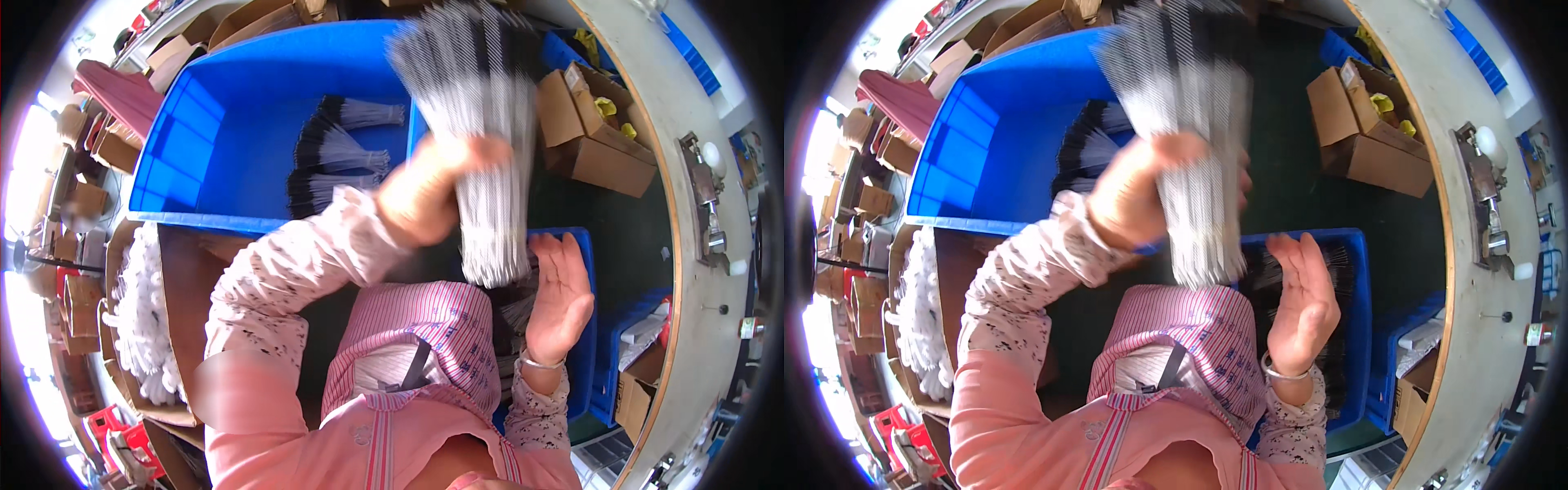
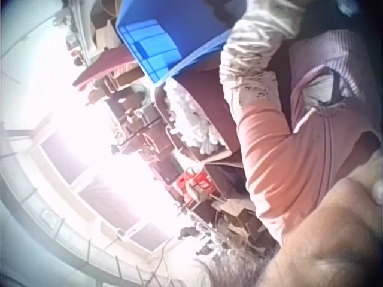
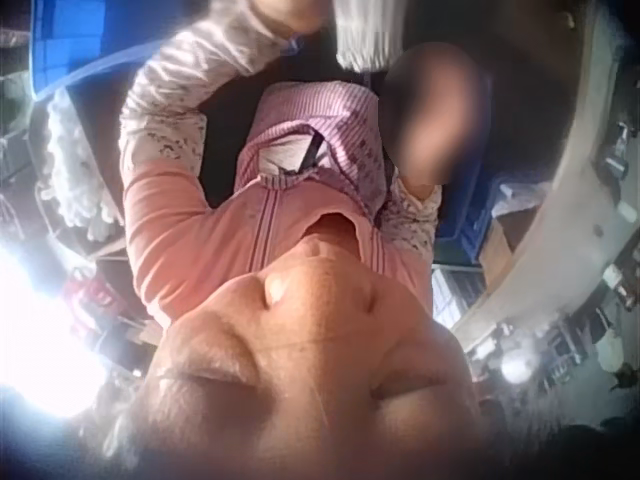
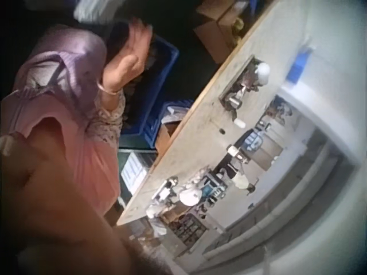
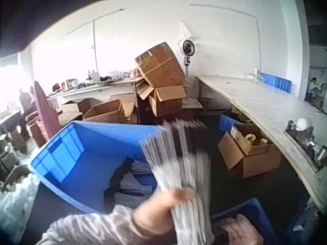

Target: The person picks up bundles of thin metal rods from a blue crate and transfers them into another blue crate. They repeatedly lift bundles, align them, and place them into the receiving crate, occasionally adjusting the arrangement of the rods.

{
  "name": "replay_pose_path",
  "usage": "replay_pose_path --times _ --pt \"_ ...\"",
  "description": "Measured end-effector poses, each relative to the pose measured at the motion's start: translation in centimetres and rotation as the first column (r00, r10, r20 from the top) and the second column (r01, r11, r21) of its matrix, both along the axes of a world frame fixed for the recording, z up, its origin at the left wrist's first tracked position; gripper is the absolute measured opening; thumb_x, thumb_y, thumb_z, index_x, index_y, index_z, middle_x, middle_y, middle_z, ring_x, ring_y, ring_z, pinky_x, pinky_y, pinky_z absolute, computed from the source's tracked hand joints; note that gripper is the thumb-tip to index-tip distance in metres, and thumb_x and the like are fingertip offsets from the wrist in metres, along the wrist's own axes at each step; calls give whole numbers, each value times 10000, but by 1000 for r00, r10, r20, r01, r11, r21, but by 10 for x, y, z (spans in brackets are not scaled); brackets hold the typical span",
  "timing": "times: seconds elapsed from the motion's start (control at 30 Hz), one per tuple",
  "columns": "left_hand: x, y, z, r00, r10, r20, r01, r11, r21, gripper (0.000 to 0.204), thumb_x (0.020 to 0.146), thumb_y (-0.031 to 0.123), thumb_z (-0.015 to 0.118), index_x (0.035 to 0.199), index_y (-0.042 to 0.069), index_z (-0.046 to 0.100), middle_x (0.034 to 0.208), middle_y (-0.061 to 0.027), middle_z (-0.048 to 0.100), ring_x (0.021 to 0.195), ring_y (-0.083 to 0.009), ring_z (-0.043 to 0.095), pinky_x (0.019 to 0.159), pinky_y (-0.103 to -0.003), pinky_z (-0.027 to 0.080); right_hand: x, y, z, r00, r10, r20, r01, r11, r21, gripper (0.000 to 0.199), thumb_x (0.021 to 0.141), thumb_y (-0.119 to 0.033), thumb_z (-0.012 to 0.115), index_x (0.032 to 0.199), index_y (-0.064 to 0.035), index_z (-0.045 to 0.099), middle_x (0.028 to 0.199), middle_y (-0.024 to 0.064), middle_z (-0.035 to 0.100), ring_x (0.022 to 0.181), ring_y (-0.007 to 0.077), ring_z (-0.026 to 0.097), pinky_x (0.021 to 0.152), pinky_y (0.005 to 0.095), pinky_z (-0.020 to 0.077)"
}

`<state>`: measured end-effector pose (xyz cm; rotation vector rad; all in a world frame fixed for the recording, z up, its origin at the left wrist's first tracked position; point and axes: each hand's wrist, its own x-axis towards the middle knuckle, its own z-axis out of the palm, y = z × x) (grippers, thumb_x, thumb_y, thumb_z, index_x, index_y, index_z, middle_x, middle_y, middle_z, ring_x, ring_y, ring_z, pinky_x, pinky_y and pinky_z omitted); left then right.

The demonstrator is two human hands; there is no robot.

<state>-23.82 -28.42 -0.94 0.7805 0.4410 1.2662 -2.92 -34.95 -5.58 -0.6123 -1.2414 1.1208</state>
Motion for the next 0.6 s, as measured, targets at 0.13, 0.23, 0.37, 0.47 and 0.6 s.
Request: replay_pose_path --times 0.13,0.23,0.37,0.47,0.6 --pt "-71 5 43 927 360 -104 -373 914 -160 404 852 299 561 1097 -20 524 948 -158 636 883 -294 639 840 -458 512 17 -4 -29 1000 3 11 -1 983 -184 431 983 -276 410 1186 86 528 982 166 638 883 241 625 823 383 504" --pt "-126 4 37 881 459 -115 -470 820 -327 256 819 256 625 989 75 561 948 -85 619 890 -252 604 857 -450 472 24 -14 -58 1000 -21 -20 12 928 -371 323 967 -212 478 1111 57 584 891 123 652 785 196 622 753 359 510" --pt "-148 -15 10 837 481 -260 -521 558 -646 252 825 292 606 977 96 561 998 -84 617 948 -275 584 887 -536 409 26 -22 -85 1000 -12 2 12 862 -507 297 963 -215 491 1086 32 599 841 101 648 743 165 617 702 313 511" --pt "-156 -18 -23 862 392 -321 -485 458 -745 360 852 372 569 1080 100 516 1128 -111 584 1040 -333 542 957 -584 332 18 -21 -87 1000 11 -13 -16 867 -498 281 962 -205 492 1071 28 605 835 96 646 734 159 613 689 300 509" --pt "-178 -31 -51 867 232 -442 -497 486 -720 564 862 400 579 1250 44 379 1311 -204 414 1138 -446 446 1009 -632 257 12 -21 -89 1000 5 -12 -11 858 -513 263 952 -190 511 1059 30 607 810 86 635 713 147 605 668 281 506"
